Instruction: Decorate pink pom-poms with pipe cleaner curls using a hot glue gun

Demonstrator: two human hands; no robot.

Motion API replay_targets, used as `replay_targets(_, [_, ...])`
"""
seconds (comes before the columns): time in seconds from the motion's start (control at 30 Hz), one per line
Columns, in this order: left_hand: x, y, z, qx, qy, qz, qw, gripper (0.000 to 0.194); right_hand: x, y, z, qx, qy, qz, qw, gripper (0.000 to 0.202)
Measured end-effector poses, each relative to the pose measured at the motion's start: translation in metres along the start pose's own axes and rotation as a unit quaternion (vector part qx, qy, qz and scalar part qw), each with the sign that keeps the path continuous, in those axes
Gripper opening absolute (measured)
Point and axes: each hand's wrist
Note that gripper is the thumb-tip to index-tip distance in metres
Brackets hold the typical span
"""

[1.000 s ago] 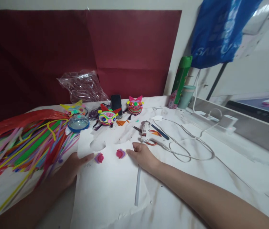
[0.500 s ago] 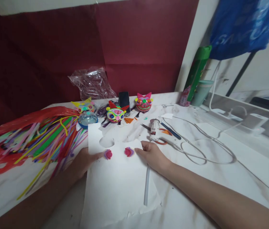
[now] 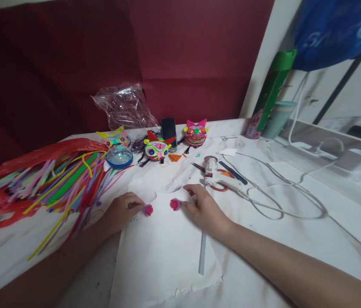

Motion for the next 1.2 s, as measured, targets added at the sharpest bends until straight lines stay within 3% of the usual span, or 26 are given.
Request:
replay_targets(0.13, [0.005, 0.003, 0.004, -0.005, -0.032, 0.002, 0.999, 0.013, -0.010, -0.001, 0.009, -0.044, -0.172, -0.004, 0.984, 0.024])
replay_targets(0.23, [0.008, 0.002, 0.004, -0.011, -0.048, 0.012, 0.999, 0.012, -0.014, 0.004, 0.009, -0.053, -0.207, 0.047, 0.976, 0.024])
replay_targets(0.53, [0.011, -0.003, 0.001, -0.021, -0.041, 0.056, 0.997, 0.015, -0.012, 0.010, 0.005, -0.077, -0.216, 0.079, 0.970, 0.022])
replay_targets(0.73, [0.002, -0.003, -0.002, 0.067, 0.042, 0.067, 0.995, 0.008, -0.013, 0.008, 0.006, -0.072, -0.220, 0.074, 0.970, 0.021])
replay_targets(0.87, [-0.003, 0.001, -0.002, 0.116, 0.070, -0.009, 0.991, 0.011, -0.009, 0.001, 0.010, -0.112, -0.207, 0.036, 0.971, 0.016])
replay_targets(0.97, [-0.012, 0.006, -0.005, 0.104, 0.154, -0.075, 0.980, 0.021, -0.003, -0.006, 0.009, -0.180, -0.198, 0.021, 0.963, 0.020])
replay_targets(1.03, [-0.020, 0.011, -0.011, 0.112, 0.211, -0.039, 0.970, 0.029, 0.001, -0.012, 0.002, -0.213, -0.184, 0.003, 0.960, 0.023])
replay_targets(1.07, [-0.025, 0.014, -0.015, 0.127, 0.221, 0.006, 0.967, 0.039, 0.003, -0.016, -0.005, -0.232, -0.173, 0.008, 0.957, 0.022])
replay_targets(1.13, [-0.031, 0.018, -0.021, 0.163, 0.219, 0.062, 0.960, 0.053, 0.010, -0.024, -0.023, -0.281, -0.154, 0.034, 0.947, 0.019])
replay_targets(1.2, [-0.034, 0.017, -0.023, 0.187, 0.218, 0.087, 0.954, 0.050, 0.022, -0.032, -0.045, -0.324, -0.136, 0.018, 0.936, 0.020])
Point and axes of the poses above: each hand's wrist, its own x-axis towards the middle knuckle, its own y-axis out of the palm, z = x × y, and after that the axes turned 6 degrees about y, right-handed
